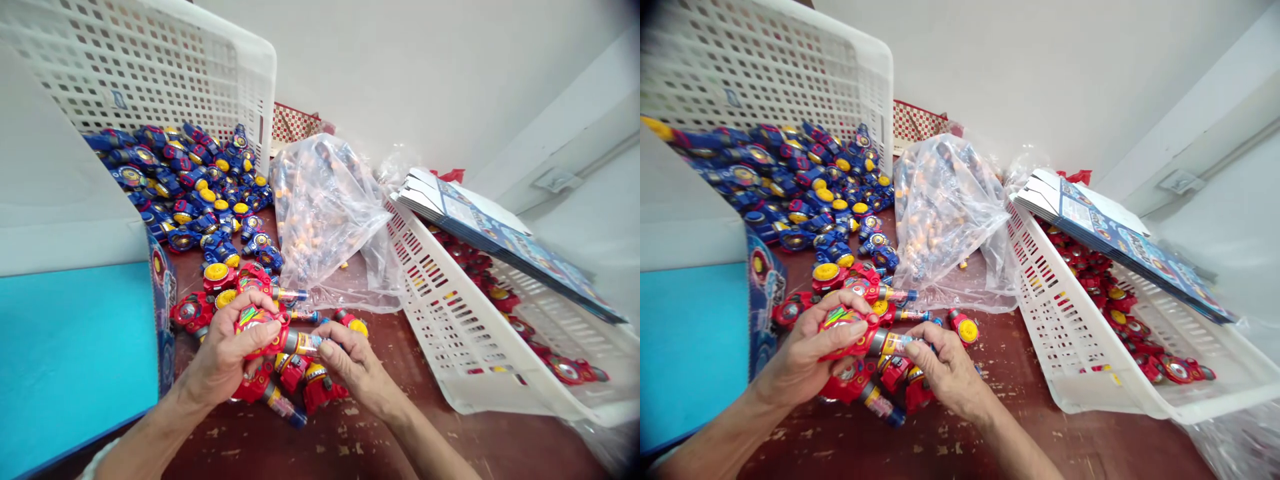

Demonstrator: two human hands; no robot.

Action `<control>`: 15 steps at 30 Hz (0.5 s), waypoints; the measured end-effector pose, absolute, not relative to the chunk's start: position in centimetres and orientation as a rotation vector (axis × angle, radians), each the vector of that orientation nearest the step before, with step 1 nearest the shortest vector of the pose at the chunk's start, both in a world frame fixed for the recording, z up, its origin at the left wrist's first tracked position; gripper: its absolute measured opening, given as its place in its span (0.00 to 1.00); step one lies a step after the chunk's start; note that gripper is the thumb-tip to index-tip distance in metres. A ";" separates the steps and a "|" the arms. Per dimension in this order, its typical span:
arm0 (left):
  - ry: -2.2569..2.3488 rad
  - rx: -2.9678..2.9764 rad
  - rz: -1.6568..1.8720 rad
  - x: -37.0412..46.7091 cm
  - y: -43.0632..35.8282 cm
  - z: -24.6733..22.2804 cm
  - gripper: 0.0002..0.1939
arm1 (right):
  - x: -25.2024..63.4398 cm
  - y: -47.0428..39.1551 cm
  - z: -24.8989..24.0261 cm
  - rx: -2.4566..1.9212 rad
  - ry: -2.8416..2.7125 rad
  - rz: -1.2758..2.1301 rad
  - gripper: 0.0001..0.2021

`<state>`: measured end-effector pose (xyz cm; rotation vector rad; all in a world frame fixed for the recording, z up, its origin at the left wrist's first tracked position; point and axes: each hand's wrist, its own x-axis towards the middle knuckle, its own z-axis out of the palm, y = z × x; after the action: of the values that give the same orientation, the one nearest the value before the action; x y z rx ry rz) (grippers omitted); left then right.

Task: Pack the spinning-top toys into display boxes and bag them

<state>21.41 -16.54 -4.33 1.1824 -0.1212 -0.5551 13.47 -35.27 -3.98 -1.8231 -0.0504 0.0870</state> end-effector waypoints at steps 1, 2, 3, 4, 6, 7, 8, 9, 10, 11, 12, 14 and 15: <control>-0.124 1.174 -0.592 21.6 -16.5 -4.3 0.17 | 13.5 -35.3 -4.0 -1.786 -0.047 0.105 0.19; -0.112 1.158 -0.639 21.7 -16.5 -4.3 0.17 | 13.5 -35.4 -4.1 -1.755 -0.038 0.129 0.19; -0.091 1.140 -0.682 21.8 -16.5 -4.4 0.17 | 13.5 -35.4 -4.0 -1.735 -0.020 0.155 0.20; -0.074 1.133 -0.698 21.8 -16.5 -4.4 0.17 | 13.4 -35.4 -3.9 -1.735 0.005 0.175 0.20; -0.089 1.213 -0.618 21.9 -16.5 -4.4 0.16 | 13.4 -35.2 -3.8 -1.818 0.048 0.189 0.20; -0.124 1.289 -0.532 21.9 -16.5 -4.4 0.15 | 13.4 -35.1 -3.7 -1.874 0.062 0.174 0.20; -0.169 1.364 -0.444 21.9 -16.5 -4.5 0.14 | 13.4 -35.0 -3.8 -1.906 0.071 0.159 0.20; -0.209 1.415 -0.378 22.0 -16.5 -4.5 0.13 | 13.4 -35.0 -4.0 -1.883 0.084 0.156 0.19; -0.227 1.427 -0.364 22.1 -16.6 -4.6 0.13 | 13.4 -35.0 -4.2 -1.794 0.097 0.174 0.19; -0.212 1.394 -0.404 22.2 -16.6 -4.7 0.13 | 13.4 -34.9 -4.5 -1.654 0.109 0.207 0.18; -0.172 1.325 -0.474 22.3 -16.6 -4.8 0.14 | 13.4 -35.0 -4.9 -1.497 0.117 0.245 0.18; -0.063 1.179 -0.613 22.6 -16.6 -5.0 0.16 | 13.5 -35.0 -5.6 -1.253 0.110 0.298 0.17; -0.016 1.129 -0.652 22.6 -16.6 -5.1 0.17 | 13.5 -35.0 -5.9 -1.197 0.101 0.301 0.16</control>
<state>22.64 -16.57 -5.08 1.1293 -0.0162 -0.6521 13.47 -34.96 -5.87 -1.1970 0.1010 0.3015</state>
